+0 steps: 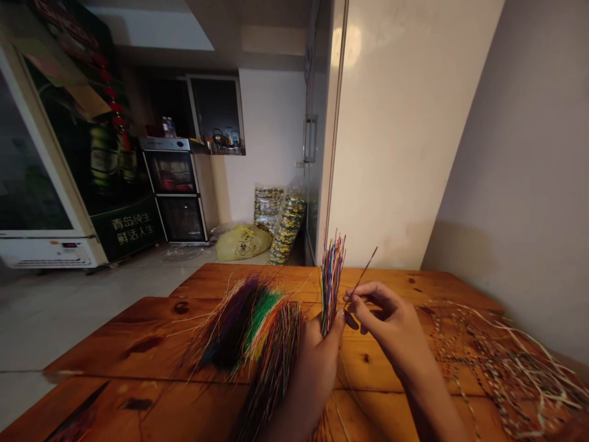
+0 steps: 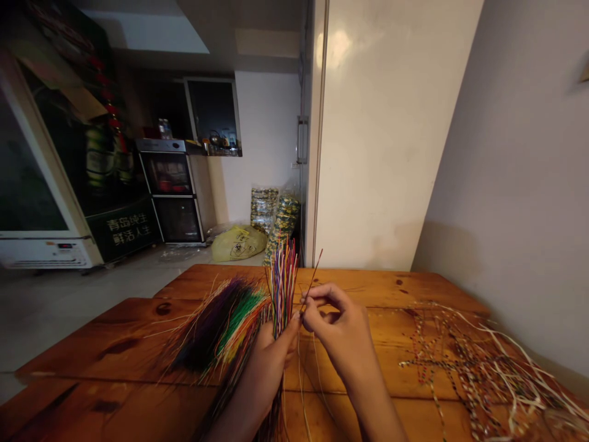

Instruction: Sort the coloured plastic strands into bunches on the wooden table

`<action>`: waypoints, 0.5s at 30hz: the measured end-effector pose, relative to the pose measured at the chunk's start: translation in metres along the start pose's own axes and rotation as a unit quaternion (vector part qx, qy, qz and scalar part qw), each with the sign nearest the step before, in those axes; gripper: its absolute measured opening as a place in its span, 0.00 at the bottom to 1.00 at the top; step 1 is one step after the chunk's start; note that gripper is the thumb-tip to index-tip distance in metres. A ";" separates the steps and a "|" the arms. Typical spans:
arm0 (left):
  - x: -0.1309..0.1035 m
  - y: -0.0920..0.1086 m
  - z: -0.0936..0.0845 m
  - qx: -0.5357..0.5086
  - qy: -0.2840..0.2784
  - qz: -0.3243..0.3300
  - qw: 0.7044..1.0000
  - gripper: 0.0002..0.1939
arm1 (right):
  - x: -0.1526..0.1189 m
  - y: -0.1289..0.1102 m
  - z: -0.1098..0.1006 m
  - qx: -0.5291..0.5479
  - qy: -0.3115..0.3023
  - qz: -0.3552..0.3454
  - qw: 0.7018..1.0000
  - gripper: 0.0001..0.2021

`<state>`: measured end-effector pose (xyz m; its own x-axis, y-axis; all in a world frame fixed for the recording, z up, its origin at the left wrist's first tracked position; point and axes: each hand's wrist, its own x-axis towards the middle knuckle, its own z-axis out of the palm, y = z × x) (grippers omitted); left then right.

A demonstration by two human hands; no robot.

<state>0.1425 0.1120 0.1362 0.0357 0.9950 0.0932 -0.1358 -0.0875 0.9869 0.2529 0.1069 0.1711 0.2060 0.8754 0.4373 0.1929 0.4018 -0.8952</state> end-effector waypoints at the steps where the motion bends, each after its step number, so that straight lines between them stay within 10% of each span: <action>1: 0.000 0.000 0.000 0.001 0.001 -0.002 1.000 0.15 | 0.000 0.000 0.000 -0.001 -0.001 0.000 1.000 0.09; 15: 0.001 -0.004 0.000 0.036 -0.008 -0.009 0.999 0.18 | 0.000 0.003 0.002 0.006 0.002 0.009 1.000 0.10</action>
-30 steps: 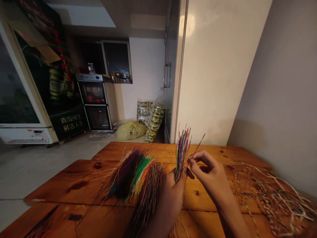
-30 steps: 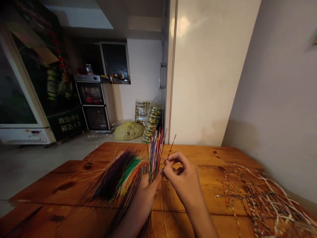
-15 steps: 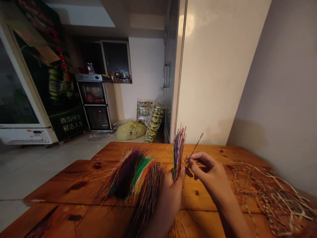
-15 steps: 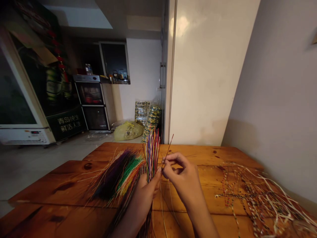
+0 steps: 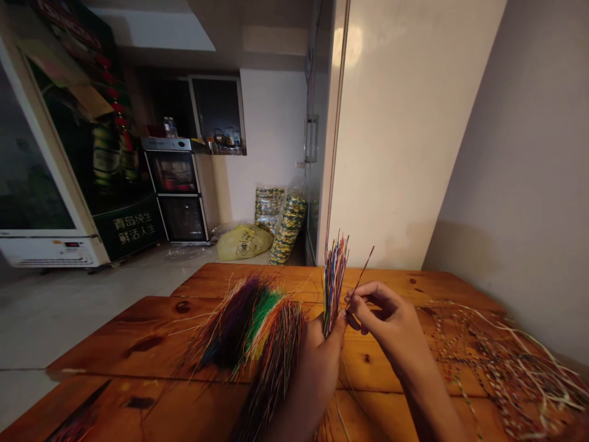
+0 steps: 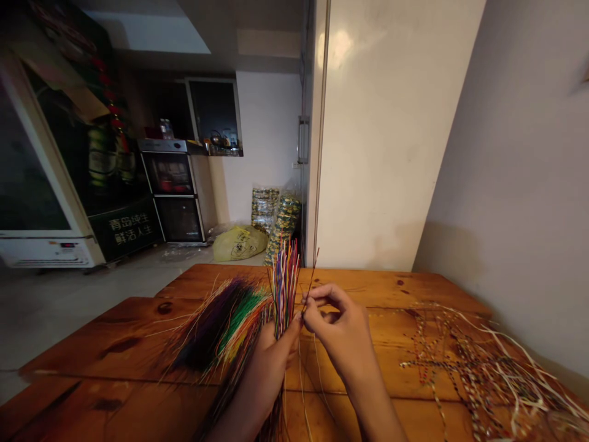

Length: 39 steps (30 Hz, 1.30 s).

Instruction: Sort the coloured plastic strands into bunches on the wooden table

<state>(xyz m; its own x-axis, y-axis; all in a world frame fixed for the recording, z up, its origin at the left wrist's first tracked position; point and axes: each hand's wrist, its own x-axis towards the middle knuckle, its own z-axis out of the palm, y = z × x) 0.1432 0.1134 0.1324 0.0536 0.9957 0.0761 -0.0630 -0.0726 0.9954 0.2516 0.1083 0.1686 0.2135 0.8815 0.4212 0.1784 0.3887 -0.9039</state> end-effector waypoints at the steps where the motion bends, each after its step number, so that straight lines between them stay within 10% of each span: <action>1: 0.000 -0.001 0.000 -0.001 -0.003 0.002 1.000 0.18 | 0.000 0.000 0.000 -0.003 -0.002 -0.001 1.000 0.09; 33: -0.016 0.019 -0.002 0.048 -0.054 0.065 0.995 0.14 | 0.005 0.003 -0.015 0.118 0.099 -0.048 0.987 0.09; 39: -0.010 0.014 -0.005 0.010 -0.033 0.039 0.999 0.15 | 0.006 0.001 -0.019 0.126 0.015 -0.029 0.992 0.08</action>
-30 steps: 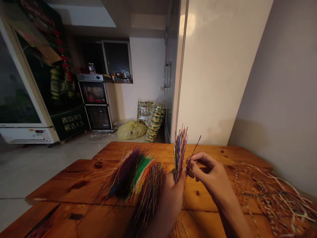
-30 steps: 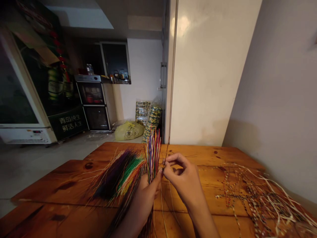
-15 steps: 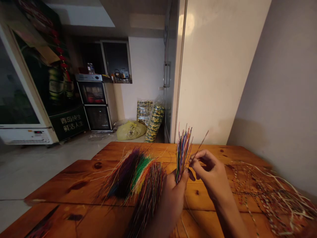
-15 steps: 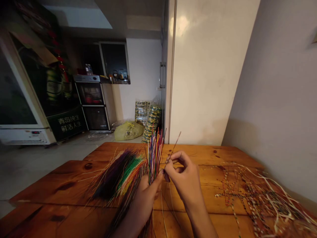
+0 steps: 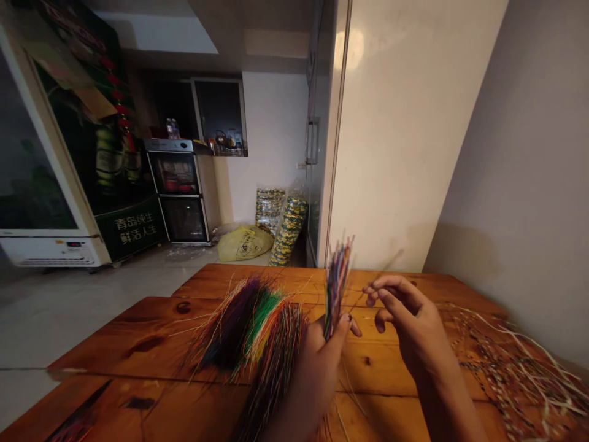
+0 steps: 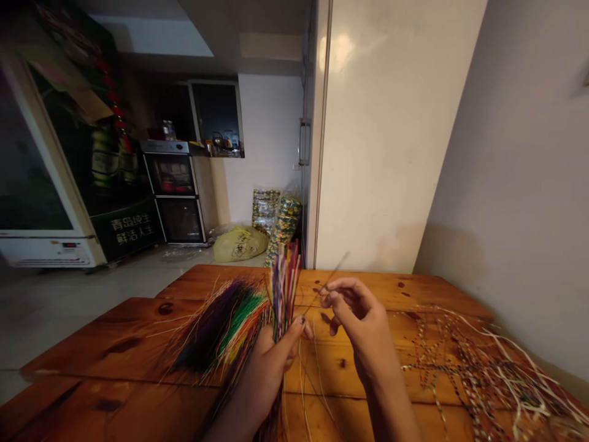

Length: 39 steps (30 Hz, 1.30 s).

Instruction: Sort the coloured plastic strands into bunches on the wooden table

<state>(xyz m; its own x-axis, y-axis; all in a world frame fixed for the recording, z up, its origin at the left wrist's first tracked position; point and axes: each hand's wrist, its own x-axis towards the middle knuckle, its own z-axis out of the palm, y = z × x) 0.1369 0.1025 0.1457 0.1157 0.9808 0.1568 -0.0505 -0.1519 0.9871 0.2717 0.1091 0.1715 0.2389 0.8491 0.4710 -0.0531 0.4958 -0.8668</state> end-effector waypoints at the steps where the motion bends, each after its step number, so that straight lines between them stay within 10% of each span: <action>1: 0.001 -0.001 -0.001 -0.010 0.004 -0.003 1.000 0.15 | 0.000 0.000 0.001 -0.004 -0.018 0.005 1.000 0.09; 39: 0.000 0.006 0.000 0.050 0.049 0.071 0.995 0.12 | -0.006 0.007 0.021 -0.003 -0.005 -0.026 1.000 0.04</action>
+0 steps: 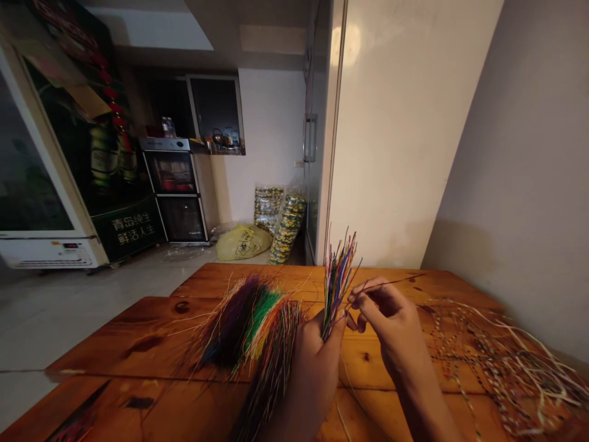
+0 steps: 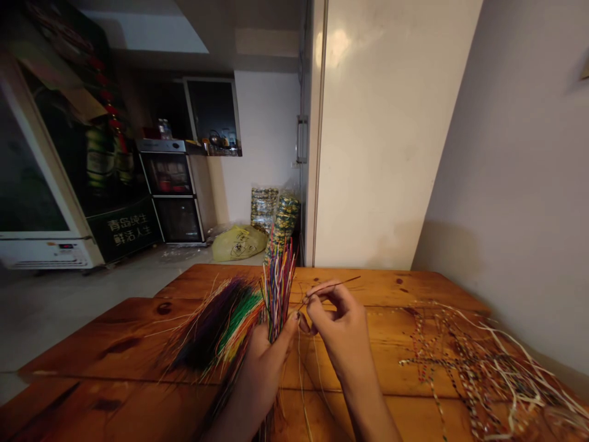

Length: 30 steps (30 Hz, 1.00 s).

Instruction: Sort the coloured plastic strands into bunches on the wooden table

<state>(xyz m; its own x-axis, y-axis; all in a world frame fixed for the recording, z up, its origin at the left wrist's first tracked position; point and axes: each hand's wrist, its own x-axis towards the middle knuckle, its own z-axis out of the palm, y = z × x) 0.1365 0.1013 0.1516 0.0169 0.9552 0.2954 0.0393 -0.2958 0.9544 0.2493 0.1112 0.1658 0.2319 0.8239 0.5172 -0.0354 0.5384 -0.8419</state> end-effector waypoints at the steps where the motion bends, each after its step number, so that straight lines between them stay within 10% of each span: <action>1: 0.000 0.000 0.000 0.001 -0.002 0.002 1.000 0.12 | 0.000 0.001 0.000 -0.001 -0.003 -0.001 1.000 0.04; 30: -0.004 0.000 -0.005 -0.060 -0.114 -0.048 0.991 0.14 | 0.005 -0.010 -0.024 0.061 0.118 -0.027 0.991 0.04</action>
<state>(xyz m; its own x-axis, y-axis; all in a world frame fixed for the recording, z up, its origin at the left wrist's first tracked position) 0.1313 0.0976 0.1509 0.2438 0.9492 0.1989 -0.0679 -0.1879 0.9798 0.2741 0.1053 0.1734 0.4570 0.7362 0.4991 -0.1297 0.6103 -0.7815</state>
